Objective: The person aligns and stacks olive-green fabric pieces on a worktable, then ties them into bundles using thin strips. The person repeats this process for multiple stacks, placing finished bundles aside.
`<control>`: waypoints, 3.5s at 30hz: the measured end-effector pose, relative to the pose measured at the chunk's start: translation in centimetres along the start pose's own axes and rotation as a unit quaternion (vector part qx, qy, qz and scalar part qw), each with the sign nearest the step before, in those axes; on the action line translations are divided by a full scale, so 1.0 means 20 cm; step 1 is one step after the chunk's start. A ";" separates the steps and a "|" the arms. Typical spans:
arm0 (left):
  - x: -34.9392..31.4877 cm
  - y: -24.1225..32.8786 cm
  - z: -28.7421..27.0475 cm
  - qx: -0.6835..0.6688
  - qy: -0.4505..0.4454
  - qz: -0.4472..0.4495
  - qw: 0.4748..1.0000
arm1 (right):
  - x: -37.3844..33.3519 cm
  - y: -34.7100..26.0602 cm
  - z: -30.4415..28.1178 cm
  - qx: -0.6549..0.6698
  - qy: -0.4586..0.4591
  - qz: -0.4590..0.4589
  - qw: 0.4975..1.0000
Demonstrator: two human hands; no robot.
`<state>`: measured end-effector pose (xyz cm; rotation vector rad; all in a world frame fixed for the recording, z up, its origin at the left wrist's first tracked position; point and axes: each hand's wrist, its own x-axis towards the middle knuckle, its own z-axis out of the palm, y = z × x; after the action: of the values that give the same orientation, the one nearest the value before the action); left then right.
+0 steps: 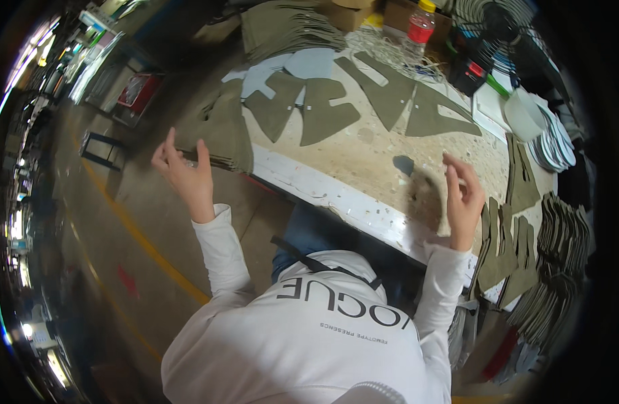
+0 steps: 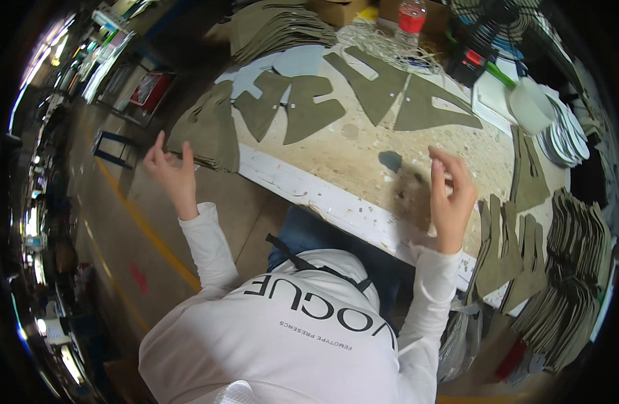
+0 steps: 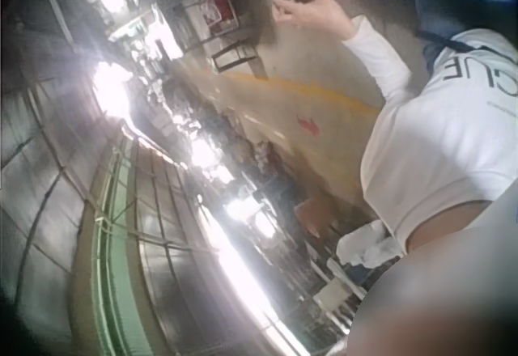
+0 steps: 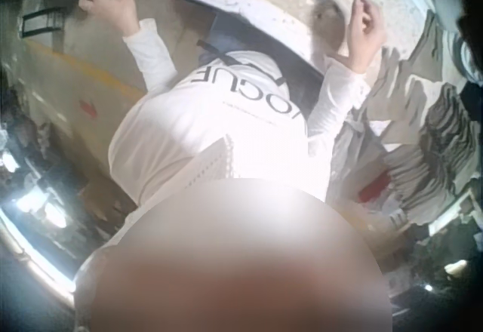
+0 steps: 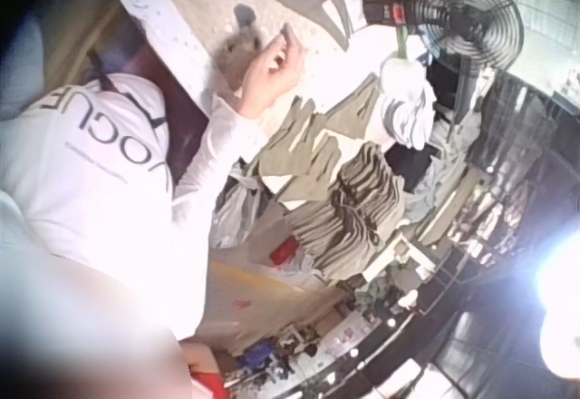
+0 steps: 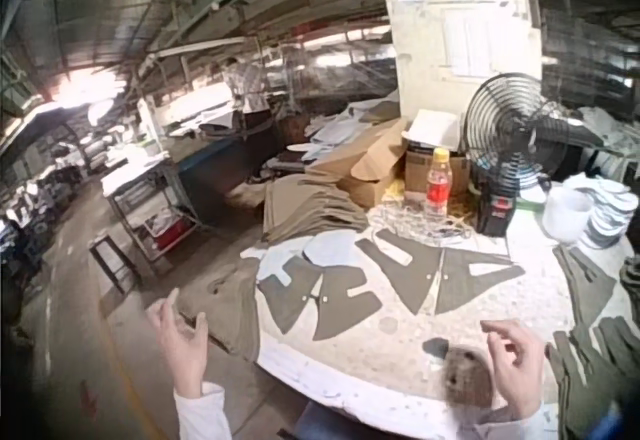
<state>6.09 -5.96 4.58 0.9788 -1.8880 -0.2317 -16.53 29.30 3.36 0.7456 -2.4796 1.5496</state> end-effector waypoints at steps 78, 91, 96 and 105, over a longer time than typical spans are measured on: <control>-0.68 0.69 0.38 -0.206 -0.450 0.336 0.801 | -0.31 0.07 -0.14 -0.256 -0.099 -0.118 0.954; -0.67 0.73 0.34 -0.197 -0.477 0.345 0.784 | -0.35 0.02 -0.02 -0.240 -0.162 -0.081 0.954; -0.35 0.57 0.44 -0.213 -0.336 0.220 0.890 | -0.29 -0.01 0.18 -0.265 -0.212 -0.111 0.934; -0.13 0.27 0.69 -0.032 -0.442 -0.006 0.896 | -0.31 0.01 0.16 -0.171 -0.150 -0.108 0.968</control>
<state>-7.50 -3.81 -1.46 0.9061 -2.6627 -0.8566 -10.65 28.63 -0.54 1.2110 -2.6560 0.9594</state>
